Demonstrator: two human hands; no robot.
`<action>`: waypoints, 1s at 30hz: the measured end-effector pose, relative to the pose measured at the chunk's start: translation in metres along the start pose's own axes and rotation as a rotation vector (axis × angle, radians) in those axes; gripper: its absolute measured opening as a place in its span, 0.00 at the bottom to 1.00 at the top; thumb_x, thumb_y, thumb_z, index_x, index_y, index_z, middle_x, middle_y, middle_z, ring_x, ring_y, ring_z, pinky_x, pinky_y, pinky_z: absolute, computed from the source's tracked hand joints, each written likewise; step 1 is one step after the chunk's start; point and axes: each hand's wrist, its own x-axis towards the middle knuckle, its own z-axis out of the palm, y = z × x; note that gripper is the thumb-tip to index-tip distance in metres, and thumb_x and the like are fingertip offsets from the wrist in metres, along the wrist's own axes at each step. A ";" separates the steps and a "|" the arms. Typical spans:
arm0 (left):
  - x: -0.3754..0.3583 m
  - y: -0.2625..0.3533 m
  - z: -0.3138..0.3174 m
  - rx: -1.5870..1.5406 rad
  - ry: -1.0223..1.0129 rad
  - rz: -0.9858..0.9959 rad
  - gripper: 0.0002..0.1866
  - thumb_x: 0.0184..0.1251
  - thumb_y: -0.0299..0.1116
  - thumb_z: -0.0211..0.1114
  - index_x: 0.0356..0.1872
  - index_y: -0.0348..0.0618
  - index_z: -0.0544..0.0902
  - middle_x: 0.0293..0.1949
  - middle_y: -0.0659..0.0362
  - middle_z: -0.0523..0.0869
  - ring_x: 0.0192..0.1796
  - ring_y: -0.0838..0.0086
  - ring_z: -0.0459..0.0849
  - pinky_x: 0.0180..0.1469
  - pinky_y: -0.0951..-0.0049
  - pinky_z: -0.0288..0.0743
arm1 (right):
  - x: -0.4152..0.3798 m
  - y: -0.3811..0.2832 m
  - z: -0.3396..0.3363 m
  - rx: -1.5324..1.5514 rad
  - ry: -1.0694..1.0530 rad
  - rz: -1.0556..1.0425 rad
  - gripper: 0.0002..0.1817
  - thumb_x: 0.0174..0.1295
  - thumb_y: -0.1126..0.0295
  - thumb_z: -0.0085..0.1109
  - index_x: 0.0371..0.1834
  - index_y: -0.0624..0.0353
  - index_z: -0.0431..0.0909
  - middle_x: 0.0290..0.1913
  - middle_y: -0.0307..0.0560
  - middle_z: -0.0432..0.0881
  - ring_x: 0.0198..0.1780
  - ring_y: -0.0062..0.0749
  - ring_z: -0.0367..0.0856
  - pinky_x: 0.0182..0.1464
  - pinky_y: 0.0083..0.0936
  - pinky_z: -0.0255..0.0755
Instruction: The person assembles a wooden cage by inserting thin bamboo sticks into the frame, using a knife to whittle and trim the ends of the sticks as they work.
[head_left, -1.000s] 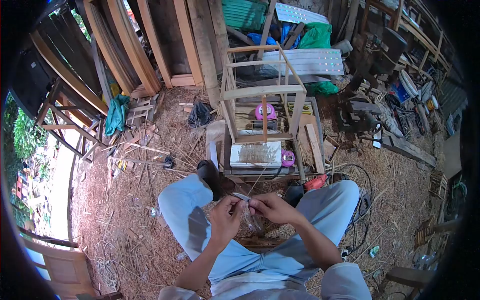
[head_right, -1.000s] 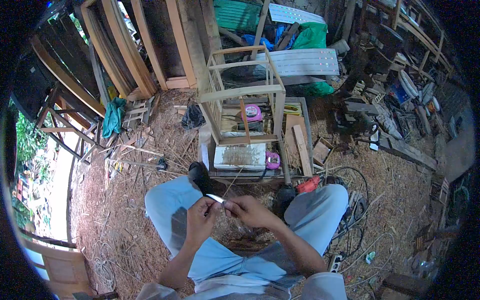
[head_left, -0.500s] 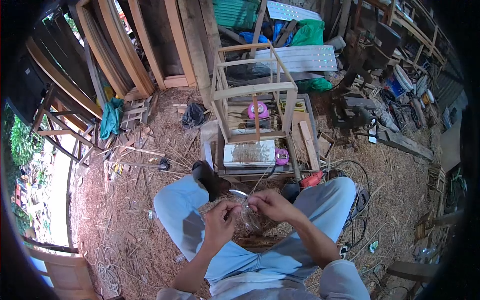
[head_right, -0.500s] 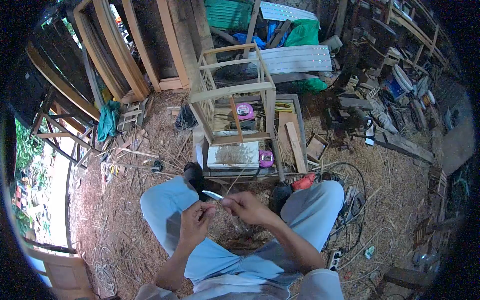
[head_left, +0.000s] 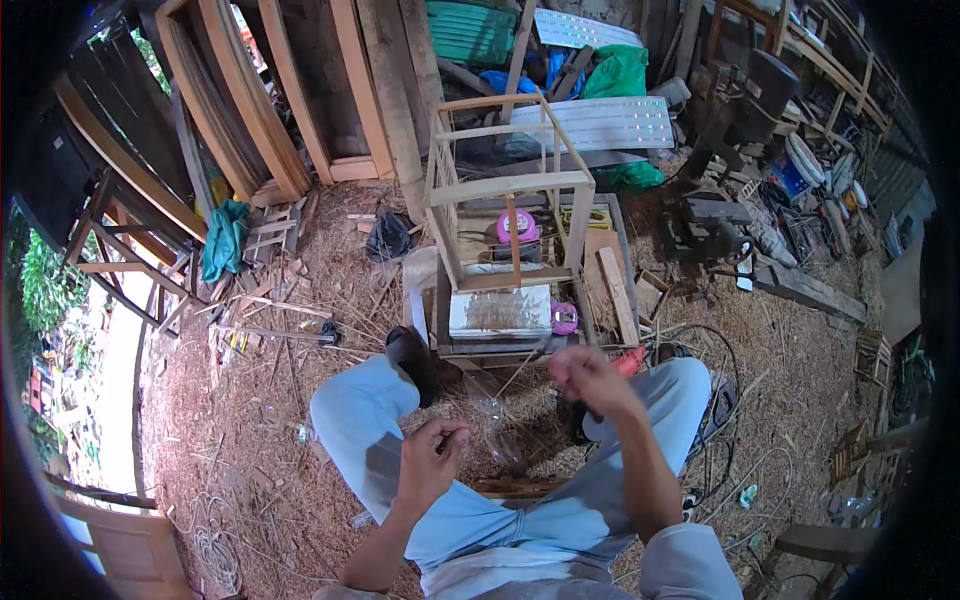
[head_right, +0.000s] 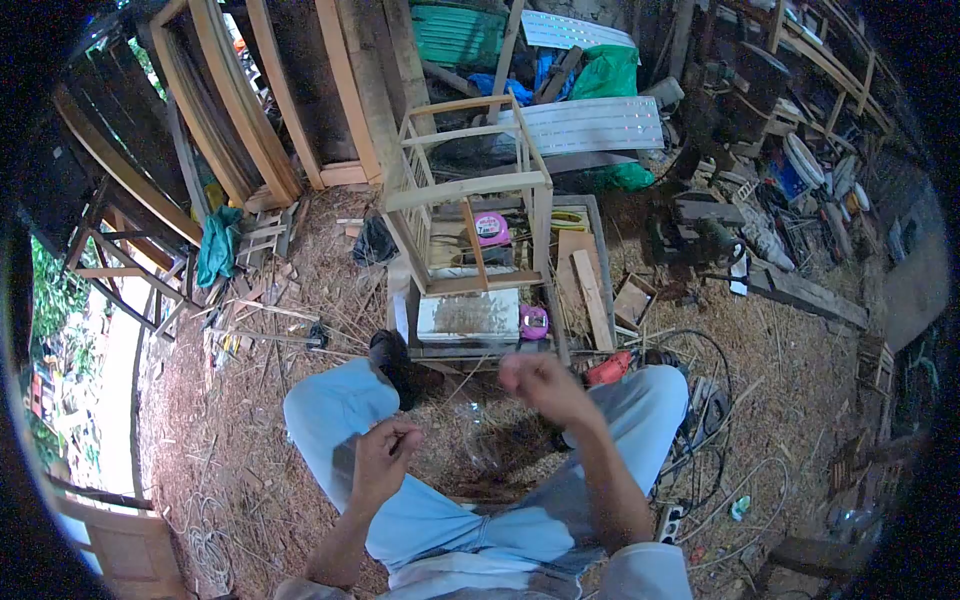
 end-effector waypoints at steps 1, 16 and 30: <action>0.003 0.005 0.002 0.000 -0.001 -0.006 0.02 0.62 0.22 0.61 0.34 0.34 0.80 0.31 0.59 0.82 0.35 0.82 0.79 0.36 0.81 0.72 | -0.005 0.000 0.017 -0.005 -0.088 0.039 0.13 0.70 0.65 0.42 0.30 0.57 0.72 0.21 0.30 0.67 0.21 0.13 0.63 0.23 0.12 0.58; 0.003 0.013 0.007 0.002 -0.041 0.013 0.04 0.62 0.22 0.61 0.36 0.33 0.79 0.31 0.58 0.82 0.36 0.82 0.80 0.37 0.80 0.73 | 0.001 -0.001 0.058 0.196 -0.313 0.187 0.13 0.69 0.64 0.48 0.43 0.63 0.76 0.21 0.31 0.68 0.23 0.13 0.62 0.24 0.12 0.54; -0.013 0.000 -0.005 -0.066 -0.070 0.030 0.04 0.62 0.23 0.61 0.36 0.34 0.81 0.28 0.58 0.84 0.30 0.82 0.80 0.32 0.81 0.73 | 0.002 -0.024 0.030 0.206 -0.196 0.291 0.15 0.65 0.62 0.54 0.36 0.65 0.80 0.18 0.30 0.67 0.19 0.12 0.59 0.20 0.13 0.51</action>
